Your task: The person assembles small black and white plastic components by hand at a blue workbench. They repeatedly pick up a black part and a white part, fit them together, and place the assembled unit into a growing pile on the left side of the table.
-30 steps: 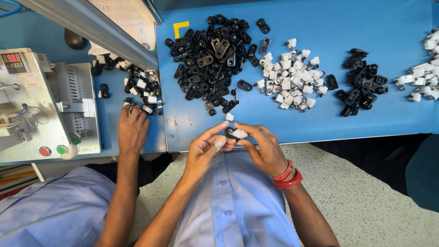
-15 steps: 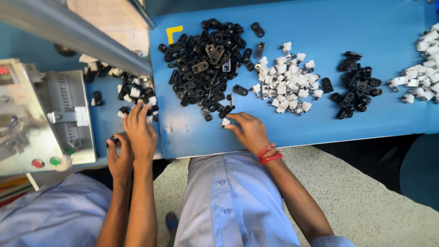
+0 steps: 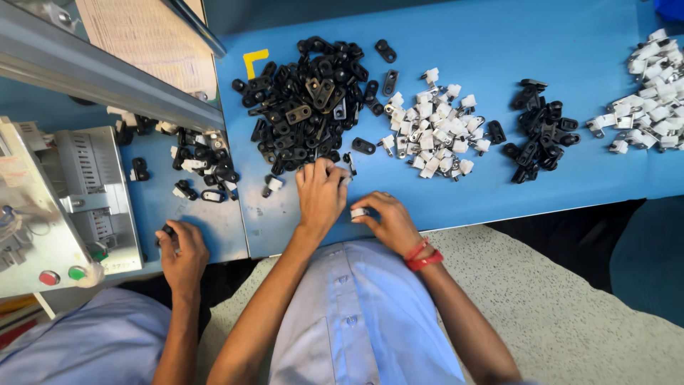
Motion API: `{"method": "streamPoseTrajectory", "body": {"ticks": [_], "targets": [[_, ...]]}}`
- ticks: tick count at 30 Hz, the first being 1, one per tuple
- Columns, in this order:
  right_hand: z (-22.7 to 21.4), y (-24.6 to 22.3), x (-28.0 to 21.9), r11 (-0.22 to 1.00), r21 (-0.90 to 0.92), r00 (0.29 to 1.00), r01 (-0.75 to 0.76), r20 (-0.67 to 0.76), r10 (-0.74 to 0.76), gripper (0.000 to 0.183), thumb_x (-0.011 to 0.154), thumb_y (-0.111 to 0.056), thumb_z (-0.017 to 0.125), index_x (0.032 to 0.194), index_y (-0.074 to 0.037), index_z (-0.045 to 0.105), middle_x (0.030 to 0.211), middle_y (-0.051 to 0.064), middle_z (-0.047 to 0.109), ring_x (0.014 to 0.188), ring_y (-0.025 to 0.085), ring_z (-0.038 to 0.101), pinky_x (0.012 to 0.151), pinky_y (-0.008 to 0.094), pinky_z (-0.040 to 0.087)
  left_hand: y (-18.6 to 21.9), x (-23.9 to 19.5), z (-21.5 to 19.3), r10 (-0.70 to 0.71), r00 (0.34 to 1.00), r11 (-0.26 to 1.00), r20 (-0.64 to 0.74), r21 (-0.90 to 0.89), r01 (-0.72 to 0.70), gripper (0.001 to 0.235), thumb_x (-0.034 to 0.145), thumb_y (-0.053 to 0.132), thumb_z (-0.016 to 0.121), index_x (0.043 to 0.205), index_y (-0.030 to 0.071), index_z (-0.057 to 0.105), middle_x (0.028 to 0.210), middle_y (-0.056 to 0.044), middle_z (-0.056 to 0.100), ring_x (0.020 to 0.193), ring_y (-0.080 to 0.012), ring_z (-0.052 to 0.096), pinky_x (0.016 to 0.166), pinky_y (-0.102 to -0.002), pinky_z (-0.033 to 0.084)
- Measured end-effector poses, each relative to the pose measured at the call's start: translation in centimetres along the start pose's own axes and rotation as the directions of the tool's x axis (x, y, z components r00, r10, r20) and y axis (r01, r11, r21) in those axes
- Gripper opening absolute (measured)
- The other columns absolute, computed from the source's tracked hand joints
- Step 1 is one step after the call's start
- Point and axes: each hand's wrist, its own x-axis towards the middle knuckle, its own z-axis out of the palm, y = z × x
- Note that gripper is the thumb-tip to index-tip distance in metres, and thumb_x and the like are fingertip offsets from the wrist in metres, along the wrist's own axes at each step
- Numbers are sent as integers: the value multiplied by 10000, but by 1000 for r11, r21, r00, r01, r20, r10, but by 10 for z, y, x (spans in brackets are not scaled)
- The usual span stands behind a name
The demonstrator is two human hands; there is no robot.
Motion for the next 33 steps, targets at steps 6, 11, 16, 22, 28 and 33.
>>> {"method": "streamPoseTrajectory", "body": {"ticks": [6,11,16,22,28,33], "targets": [[-13,-26,-25,961,274,958,-44,-261,118,267,879,-38,778,1140,-27,722,1035,91,735,930,171,699,855,286,552,18,-39,-15,-251,884,295,394,-839,457,208,925,11,686,1108,73,610,1193,-137,729,1076,-226,697,928,-328,553],[-9,-44,-22,916,398,921,42,-371,120,324,873,26,776,1184,15,686,1047,86,707,963,145,679,876,271,546,26,-53,-38,-192,860,2,473,-876,482,395,921,-68,587,1300,45,600,1311,-122,689,1166,-180,673,990,-305,548],[-12,-63,-27,888,450,934,100,-350,72,304,873,85,752,1167,24,702,1076,104,692,988,151,665,886,275,537,29,-66,-47,-150,846,-138,511,-858,494,242,1004,-9,596,1246,-4,584,1200,-178,710,1056,-243,720,955,-389,606],[-40,-83,-27,896,417,987,151,-111,-115,282,841,75,755,1110,-9,748,1078,110,718,1021,209,691,906,319,552,26,-89,-54,132,734,-578,666,-550,603,356,1179,255,549,1216,-93,612,995,-200,742,860,-266,763,775,-375,628],[-58,-101,-26,906,258,941,337,-50,-335,263,881,17,743,1129,-69,754,1037,65,732,1012,209,716,1108,454,508,31,-88,-77,66,722,-307,689,-674,672,175,1044,178,554,1072,8,592,935,-189,756,811,-261,777,738,-386,661],[-51,-113,-26,984,53,981,170,-103,-164,290,855,-7,759,1137,-74,776,874,50,665,806,195,622,1014,411,475,35,-75,-96,-35,923,144,382,-912,383,130,971,-32,675,1082,-21,610,1122,-210,729,1005,-262,733,882,-355,622]]}}
